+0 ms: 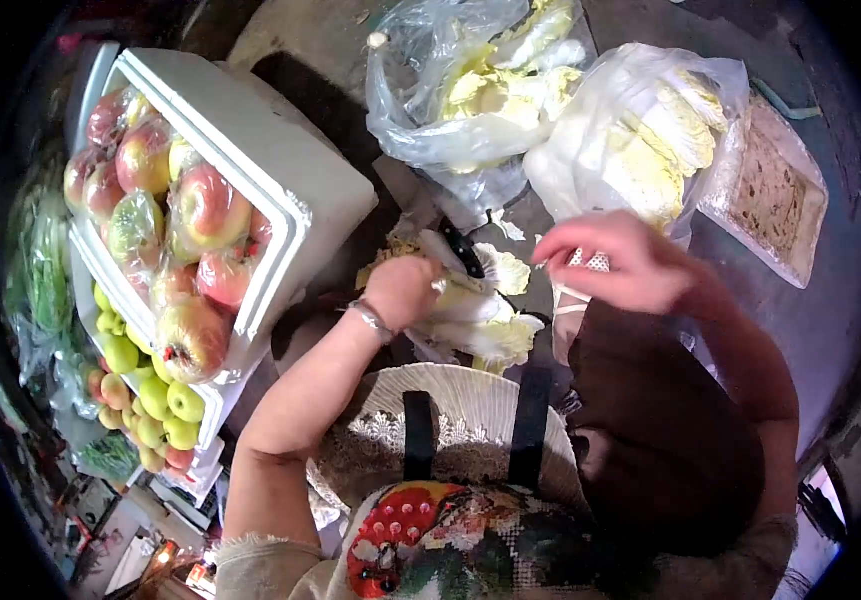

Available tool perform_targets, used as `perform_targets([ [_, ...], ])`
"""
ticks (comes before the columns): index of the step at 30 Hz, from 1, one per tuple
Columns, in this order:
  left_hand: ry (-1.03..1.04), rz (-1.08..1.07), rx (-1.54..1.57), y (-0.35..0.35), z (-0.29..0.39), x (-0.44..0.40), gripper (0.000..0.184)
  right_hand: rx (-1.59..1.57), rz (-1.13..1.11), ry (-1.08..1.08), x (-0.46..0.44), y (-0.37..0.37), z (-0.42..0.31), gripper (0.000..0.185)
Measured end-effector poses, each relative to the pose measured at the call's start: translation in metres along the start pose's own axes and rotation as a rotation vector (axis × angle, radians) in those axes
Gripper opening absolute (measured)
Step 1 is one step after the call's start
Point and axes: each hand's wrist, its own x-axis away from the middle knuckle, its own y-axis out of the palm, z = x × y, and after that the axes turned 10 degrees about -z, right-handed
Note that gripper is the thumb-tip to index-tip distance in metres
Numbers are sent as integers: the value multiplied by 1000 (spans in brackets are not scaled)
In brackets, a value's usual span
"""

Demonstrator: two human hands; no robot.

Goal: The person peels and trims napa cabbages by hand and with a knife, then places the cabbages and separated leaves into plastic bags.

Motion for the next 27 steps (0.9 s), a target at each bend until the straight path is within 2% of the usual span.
perform_targets([
  [2, -65, -207, -187, 11, 11, -8, 25, 104, -190, 249, -14, 16, 8, 25],
  [4, -100, -297, -369, 25, 19, -20, 19, 356, -220, 188, -19, 40, 37, 28],
  [5, -103, -295, -367, 31, 23, -23, 19, 358, -222, 185, -25, 48, 47, 28],
  [7, -74, -421, -382, 43, 32, -27, 27, 303, -281, 257, -34, 61, 64, 32],
  [8, -77, -420, -383, 59, 31, -31, 27, 304, -280, 254, -41, 67, 73, 32],
  [10, 57, -390, -412, 90, 30, -35, 29, 161, -206, 227, -57, 80, 84, 35],
  [11, 100, -379, -424, 98, 34, -33, 30, 181, -249, 243, -65, 85, 87, 44],
  [12, 103, -360, -432, 101, 44, -29, 31, 182, -249, 237, -75, 91, 87, 44],
  [14, 111, -320, -453, 105, 61, -22, 32, 255, -276, 365, -94, 100, 89, 55],
  [15, 111, -298, -456, 123, 58, -28, 39, 305, -316, 424, -102, 101, 94, 63],
  [16, 106, -293, -460, 125, 59, -22, 39, 311, -312, 420, -107, 100, 106, 63],
  [18, 232, -71, -696, 127, 57, -12, 46, 217, -283, 409, -115, 100, 132, 64],
  [19, 242, -194, -720, 121, 59, -12, 50, 260, -231, 347, -118, 100, 137, 63],
  [22, 257, -152, -724, 120, 57, -13, 53, 277, -227, 327, -125, 97, 138, 56],
  [23, 256, -156, -717, 122, 56, -12, 53, 207, -224, 334, -124, 94, 138, 55],
  [26, 199, -94, -795, 130, 51, -14, 70, -89, -146, 378, -123, 91, 146, 47],
  [27, 163, -136, -689, 127, 54, -14, 66, -208, -114, 346, -124, 92, 154, 43],
])
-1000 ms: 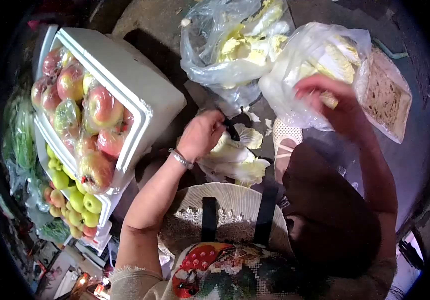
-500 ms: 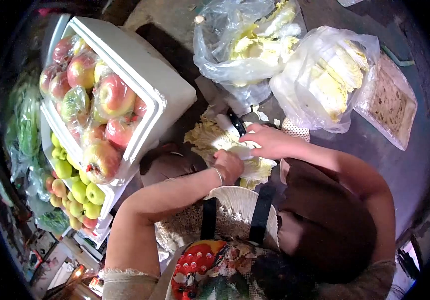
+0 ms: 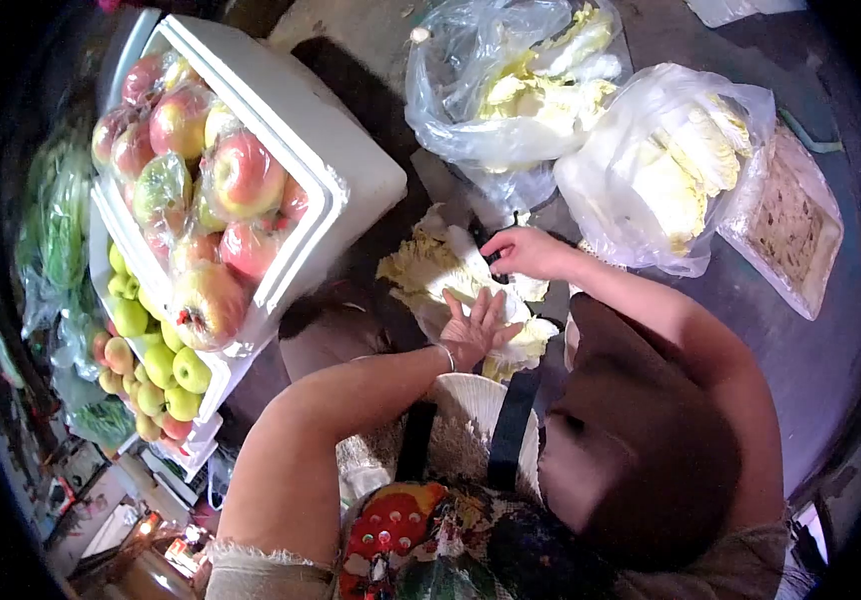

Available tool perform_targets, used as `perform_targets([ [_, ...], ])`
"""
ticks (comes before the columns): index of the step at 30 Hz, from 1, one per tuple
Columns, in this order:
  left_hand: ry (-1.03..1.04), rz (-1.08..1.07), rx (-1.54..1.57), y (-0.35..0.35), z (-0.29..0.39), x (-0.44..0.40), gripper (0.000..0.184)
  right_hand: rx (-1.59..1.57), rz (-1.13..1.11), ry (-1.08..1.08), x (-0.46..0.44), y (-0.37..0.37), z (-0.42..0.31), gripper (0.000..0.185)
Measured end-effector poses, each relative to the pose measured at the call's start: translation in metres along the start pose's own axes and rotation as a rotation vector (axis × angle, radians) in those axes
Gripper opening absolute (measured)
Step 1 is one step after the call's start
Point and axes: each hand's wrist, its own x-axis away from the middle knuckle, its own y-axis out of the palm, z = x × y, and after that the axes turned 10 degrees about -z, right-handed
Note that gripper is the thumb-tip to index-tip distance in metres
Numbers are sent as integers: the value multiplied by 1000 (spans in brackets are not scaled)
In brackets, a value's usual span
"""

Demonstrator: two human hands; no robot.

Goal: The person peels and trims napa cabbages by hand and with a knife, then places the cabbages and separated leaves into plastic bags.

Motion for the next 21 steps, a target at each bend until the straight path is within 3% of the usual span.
perform_targets([
  [2, -2, -40, 23, -10, -2, 2, 68, -192, 83, -48, -9, 0, 13, 28],
  [5, -15, -77, 102, -9, -1, -4, 72, -179, 188, -25, -3, -1, 1, 33],
  [8, -75, 236, 26, 20, -1, -22, 71, -194, 205, 44, 10, -9, -19, 44],
  [9, -75, 232, 32, 30, 1, -27, 71, -329, 245, -13, 16, -7, -27, 28],
  [11, -145, 495, 71, 42, 0, -35, 80, -377, -14, 88, 17, -24, -35, 22],
  [13, -196, 715, 101, 37, -6, -40, 90, -415, -48, 123, 21, -28, -38, 16],
  [15, -227, 296, 91, 20, -9, -33, 94, -521, -185, -11, 33, -34, -45, 21],
  [17, -230, 187, 228, -22, -21, -20, 94, -569, -232, -28, 46, -32, -53, 27],
  [19, -191, -243, 381, -45, -29, -20, 65, -632, -185, -101, 53, -31, -56, 32],
  [21, -183, -137, 386, -26, -25, -29, 66, -653, -182, -67, 58, -32, -57, 34],
])
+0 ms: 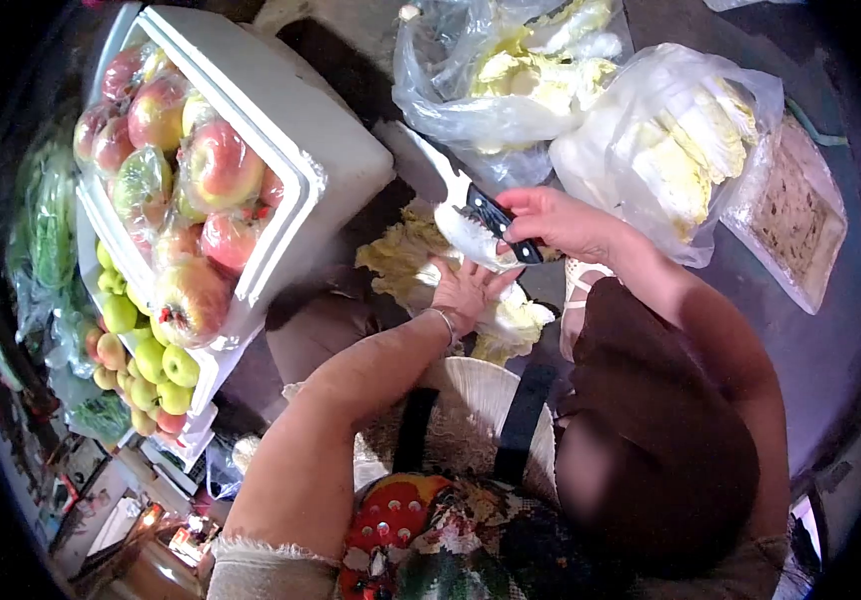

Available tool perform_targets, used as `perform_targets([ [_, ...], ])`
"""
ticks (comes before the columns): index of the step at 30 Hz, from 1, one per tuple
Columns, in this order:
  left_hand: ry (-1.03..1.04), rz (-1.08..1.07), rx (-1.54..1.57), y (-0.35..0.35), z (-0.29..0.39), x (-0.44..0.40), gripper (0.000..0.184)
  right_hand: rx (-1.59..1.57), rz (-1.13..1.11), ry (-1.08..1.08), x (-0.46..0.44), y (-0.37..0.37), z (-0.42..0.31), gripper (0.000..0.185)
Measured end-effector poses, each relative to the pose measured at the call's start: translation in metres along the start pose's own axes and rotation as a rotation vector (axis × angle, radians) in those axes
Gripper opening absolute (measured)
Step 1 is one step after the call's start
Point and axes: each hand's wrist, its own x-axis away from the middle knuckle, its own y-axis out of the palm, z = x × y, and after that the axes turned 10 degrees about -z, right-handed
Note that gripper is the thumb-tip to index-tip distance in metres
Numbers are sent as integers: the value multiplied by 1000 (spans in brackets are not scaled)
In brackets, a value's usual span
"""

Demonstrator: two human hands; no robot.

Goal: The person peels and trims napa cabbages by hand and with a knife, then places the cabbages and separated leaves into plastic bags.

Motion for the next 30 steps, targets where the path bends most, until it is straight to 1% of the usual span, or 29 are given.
perform_targets([
  [1, -23, 111, -98, 7, 3, -1, 67, -16, 42, -73, -1, 0, 3, 35],
  [2, -23, 136, -136, 14, 4, -3, 67, -30, 81, -148, -1, 0, 5, 37],
  [4, -27, 189, -213, 19, 6, -1, 68, -75, 68, -117, 2, -2, 3, 39],
  [5, -19, 277, -217, 30, 5, -6, 74, -8, 111, -150, 3, -1, 3, 38],
  [6, -10, 366, -220, 30, 4, -4, 95, 59, 156, -182, 4, 3, 1, 37],
  [7, 37, 359, -185, 29, 2, -4, 82, 103, 179, -193, 8, 5, -3, 35],
  [8, 36, 361, -183, 27, 3, -5, 82, 105, 178, -191, 12, 6, -7, 35],
  [10, 3, 164, -94, 22, 5, -7, 64, 93, 132, -183, 20, 9, -16, 35],
  [11, -18, 295, -152, 34, 5, -12, 47, 99, 98, -222, 26, 12, -20, 35],
  [12, -18, 296, -153, 29, 6, -10, 47, 100, 99, -223, 35, 17, -27, 35],
  [13, -33, 206, -158, 20, 7, -6, 36, 64, 88, -275, 45, 23, -35, 36],
  [14, -48, 115, -163, 15, 8, -4, 31, 28, 78, -327, 55, 28, -40, 36],
  [15, -48, 119, -164, 26, 5, -15, 31, -73, 72, -383, 65, 30, -41, 39],
  [17, 77, 156, -34, 56, -2, -45, 32, 35, 120, -456, 96, 32, -61, 45],
  [18, 79, 160, -33, 38, -1, -33, 32, 72, 136, -496, 113, 28, -66, 46],
  [20, 117, 124, -12, -23, 1, 11, 31, 114, 404, -598, 151, 33, -73, 47],
  [21, 119, 128, -15, -33, 0, 16, 31, 93, 528, -643, 168, 28, -68, 47],
  [22, 100, 210, 47, -40, -3, 18, 30, 70, 652, -685, 186, 20, -61, 46],
  [24, 60, 372, 176, -53, -12, 21, 29, 67, 750, -848, 205, -3, -37, 48],
  [25, 91, 340, 308, -62, -27, 24, 32, -12, 815, -943, 209, -13, -22, 48],
  [26, 77, 290, 433, -72, -38, 24, 37, -39, 835, -986, 213, -23, -5, 46],
  [27, 93, 360, 499, -68, -50, 15, 46, -41, 873, -939, 220, -33, 17, 37],
  [28, 110, 429, 565, -57, -62, 3, 55, -103, 1064, -932, 215, -30, 33, 30],
  [29, 107, 479, 563, -38, -72, -18, 56, -156, 1118, -904, 214, -26, 48, 26],
  [30, 42, 520, 457, -32, -77, -25, 70, -226, 925, -1010, 232, -66, 111, 30],
])
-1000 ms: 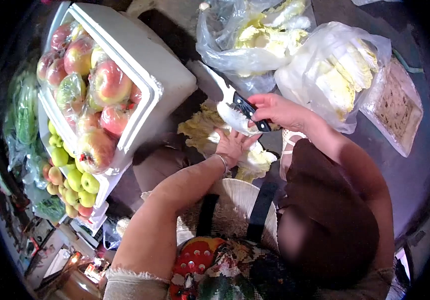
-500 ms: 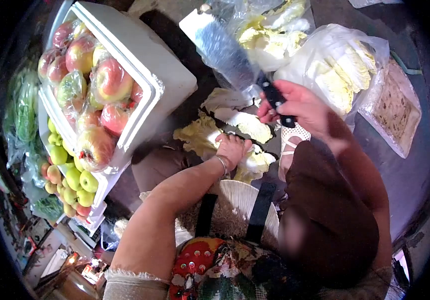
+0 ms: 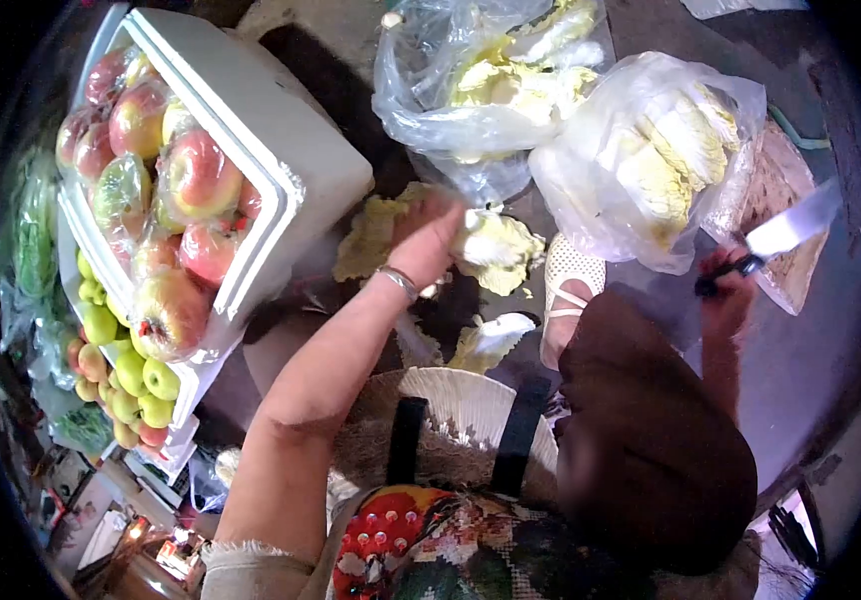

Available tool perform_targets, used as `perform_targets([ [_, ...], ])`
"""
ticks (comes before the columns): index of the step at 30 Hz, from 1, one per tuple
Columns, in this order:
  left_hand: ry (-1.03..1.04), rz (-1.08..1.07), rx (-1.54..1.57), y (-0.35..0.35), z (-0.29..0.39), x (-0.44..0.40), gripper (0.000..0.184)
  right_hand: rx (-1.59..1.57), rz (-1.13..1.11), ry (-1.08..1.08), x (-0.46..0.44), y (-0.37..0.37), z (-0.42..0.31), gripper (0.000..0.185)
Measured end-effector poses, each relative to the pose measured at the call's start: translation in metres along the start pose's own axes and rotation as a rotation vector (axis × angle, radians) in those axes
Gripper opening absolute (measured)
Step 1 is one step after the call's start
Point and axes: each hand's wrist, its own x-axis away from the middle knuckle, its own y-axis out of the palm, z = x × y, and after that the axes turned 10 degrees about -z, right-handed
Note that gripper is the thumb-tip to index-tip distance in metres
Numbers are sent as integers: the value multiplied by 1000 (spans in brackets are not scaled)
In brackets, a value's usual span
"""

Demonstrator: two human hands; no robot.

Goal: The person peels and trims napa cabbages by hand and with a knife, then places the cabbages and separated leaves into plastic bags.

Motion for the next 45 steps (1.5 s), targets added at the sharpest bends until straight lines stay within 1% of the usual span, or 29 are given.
perform_targets([
  [1, -29, 46, -116, 5, -7, -4, 83, -2, 276, 73, 20, 0, 17, 33],
  [2, -26, 43, -112, 1, 0, -3, 83, 133, 291, 66, 39, -4, 30, 37],
  [3, -124, 37, -108, -4, 10, -3, 92, 200, 334, 173, 60, -16, 39, 34],
  [4, -223, 30, -106, -9, 18, -2, 100, 110, 330, 144, 80, -30, 61, 31],
  [5, -268, -54, -135, -14, 23, -1, 113, 178, 339, 227, 103, -53, 78, 29],
  [7, -218, -38, -120, 13, 10, -5, 117, 244, 389, 378, 140, -76, 103, 30],
  [10, -88, -120, 116, 38, -8, -12, 106, 316, 440, 565, 174, -88, 129, 32],
  [12, -325, -53, -365, 41, 8, -9, 85, 373, 435, 650, 180, -90, 141, 33],
  [13, -264, -24, -348, 49, -2, -10, 62, 401, 426, 682, 179, -91, 144, 33],
  [14, -262, -24, -352, 54, -7, -13, 62, 440, 412, 705, 176, -92, 147, 34],
  [17, -381, -253, -583, 101, -46, -35, 87, 714, 326, 725, 150, -95, 130, 36],
  [18, -222, -149, -872, 126, -68, -45, 88, 896, 303, 709, 129, -81, 107, 37],
  [19, -141, -97, -1014, 151, -88, -53, 88, 1115, 282, 748, 108, -67, 77, 39],
  [20, -65, -30, -1159, 154, -93, -55, 88, 1166, 302, 486, 88, -67, 63, 34],
  [21, -88, 21, -633, 114, -62, -36, 90, 1200, 320, 225, 59, -43, 40, 29],
  [22, -107, 2, -292, 68, -27, -19, 86, 1017, 241, 41, 37, -17, 15, 22],
  [23, -128, 9, 47, 18, 11, -2, 83, 1136, 158, -59, 9, 27, -16, 20],
  [24, -126, 14, 40, -9, 30, 4, 83, 1254, 76, -160, -16, 68, -41, 18],
  [26, -162, -139, 136, -40, 48, 10, 59, 1157, -200, -495, -51, 147, -68, 18],
  [27, -67, -36, 122, -39, 45, 16, 59, 1251, -305, -493, -69, 179, -76, 20],
  [30, -46, -25, 203, -83, 63, 37, 58, 1454, -657, -439, -113, 235, -57, 34],
  [32, -17, 60, 375, -97, 64, 51, 60, 1518, -830, -289, -127, 267, -37, 34],
  [34, -61, 43, 649, -119, 70, 66, 63, 1579, -991, -158, -151, 274, -8, 39],
  [36, 36, 164, 856, -136, 70, 81, 66, 1631, -1029, -72, -164, 266, 15, 40],
  [39, -80, 286, 1114, -184, 98, 102, 79, 1628, -1028, 150, -181, 242, 75, 45],
  [40, -15, 431, 1169, -189, 100, 100, 78, 1645, -1042, -34, -175, 240, 76, 45],
  [42, 77, 495, 1254, -215, 109, 90, 78, 1690, -1014, -422, -161, 239, 74, 43],
  [44, 247, 616, 1203, -238, 115, 64, 76, 1764, -1416, 138, -162, 264, 63, 31],
  [45, 366, 693, 1175, -249, 118, 47, 74, 1551, -1021, -244, -149, 234, 93, 20],
])
